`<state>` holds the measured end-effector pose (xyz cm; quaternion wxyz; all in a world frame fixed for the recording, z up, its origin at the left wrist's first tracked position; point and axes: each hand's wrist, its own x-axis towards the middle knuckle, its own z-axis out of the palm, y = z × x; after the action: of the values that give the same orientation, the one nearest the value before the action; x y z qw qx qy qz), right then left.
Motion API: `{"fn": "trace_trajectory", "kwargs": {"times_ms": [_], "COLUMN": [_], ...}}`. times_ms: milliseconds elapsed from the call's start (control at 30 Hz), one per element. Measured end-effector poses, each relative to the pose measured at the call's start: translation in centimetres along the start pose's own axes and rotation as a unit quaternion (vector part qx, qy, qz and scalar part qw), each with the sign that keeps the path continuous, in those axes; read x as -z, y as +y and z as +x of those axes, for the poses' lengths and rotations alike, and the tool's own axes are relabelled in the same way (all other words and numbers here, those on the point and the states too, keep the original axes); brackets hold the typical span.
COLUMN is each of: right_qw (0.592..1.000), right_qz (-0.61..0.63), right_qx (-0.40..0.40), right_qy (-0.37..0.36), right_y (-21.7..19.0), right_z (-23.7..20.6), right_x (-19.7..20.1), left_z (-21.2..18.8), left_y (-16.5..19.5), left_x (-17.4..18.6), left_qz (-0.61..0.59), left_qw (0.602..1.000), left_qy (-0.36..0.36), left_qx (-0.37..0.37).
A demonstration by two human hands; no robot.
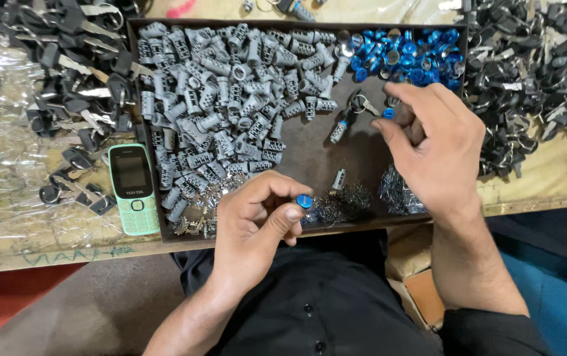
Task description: The person repeatedly assembles small key components by hand. They pick a grey plastic key body, insert a metal pin, and press a blue cap onto the assembly. The completed units are placed into a tray on the table.
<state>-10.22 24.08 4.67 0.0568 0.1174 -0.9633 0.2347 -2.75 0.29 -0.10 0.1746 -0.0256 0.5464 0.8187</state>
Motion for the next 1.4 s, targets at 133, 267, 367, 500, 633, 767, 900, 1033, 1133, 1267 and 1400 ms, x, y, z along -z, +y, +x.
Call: {"fn": "trace_trajectory", "kwargs": {"times_ms": [133,267,367,500,633,767,900,1033,1133,1267,1400], "right_qw": [0.994,0.996,0.998,0.995,0.989,0.935,0.890,0.924,0.952,0.957,0.958], "right_qz": [-0.058,-0.053,-0.010,0.099,0.146,0.348,0.451,0.356,0.274,0.241,0.210], "right_qx": [0.097,0.075,0.067,0.027,0.032,-0.061,-0.054,-0.001,0.050,0.077,0.113], "right_qy": [-0.016,-0.022,0.013,0.002,-0.020,0.036,-0.040,-0.136,-0.125,-0.145,-0.160], "right_y": [1.0,1.5,1.2,0.4,-0.8,-2.8,-4.0,-4.1,-4.5,-5.2,-5.6], "right_z": [1.6,0.9,0.3,-0.3,-0.9,-2.4,-3.8,-3.8,-3.6,-3.3,-3.2], "right_x": [-2.0,-2.5,-2.3,-1.1,-0.6,-0.8,0.3,0.9,0.7,0.9,2.0], "left_z": [0.2,-0.1,-0.3,-0.2,0.1,0.3,0.4,0.4,0.2,-0.3,-0.7], "left_y": [-0.1,-0.3,-0.3,0.0,0.2,0.3,0.3,0.6,1.1,2.6,4.4], "left_x": [0.0,0.1,0.4,0.8,0.9,0.6,0.2,0.0,-0.1,-0.4,-0.2], "left_qz": [-0.006,0.004,-0.013,-0.001,-0.020,0.004,0.031,0.052,0.123,0.295,0.397], "left_qw": [1.000,0.999,1.000,1.000,0.999,1.000,0.998,0.994,0.984,0.928,0.865], "left_qy": [-0.006,0.000,-0.002,0.007,0.014,0.016,-0.002,-0.004,0.006,0.023,-0.020], "left_qx": [0.025,0.033,0.017,0.026,0.024,-0.014,-0.063,-0.098,-0.127,-0.225,-0.305]}}
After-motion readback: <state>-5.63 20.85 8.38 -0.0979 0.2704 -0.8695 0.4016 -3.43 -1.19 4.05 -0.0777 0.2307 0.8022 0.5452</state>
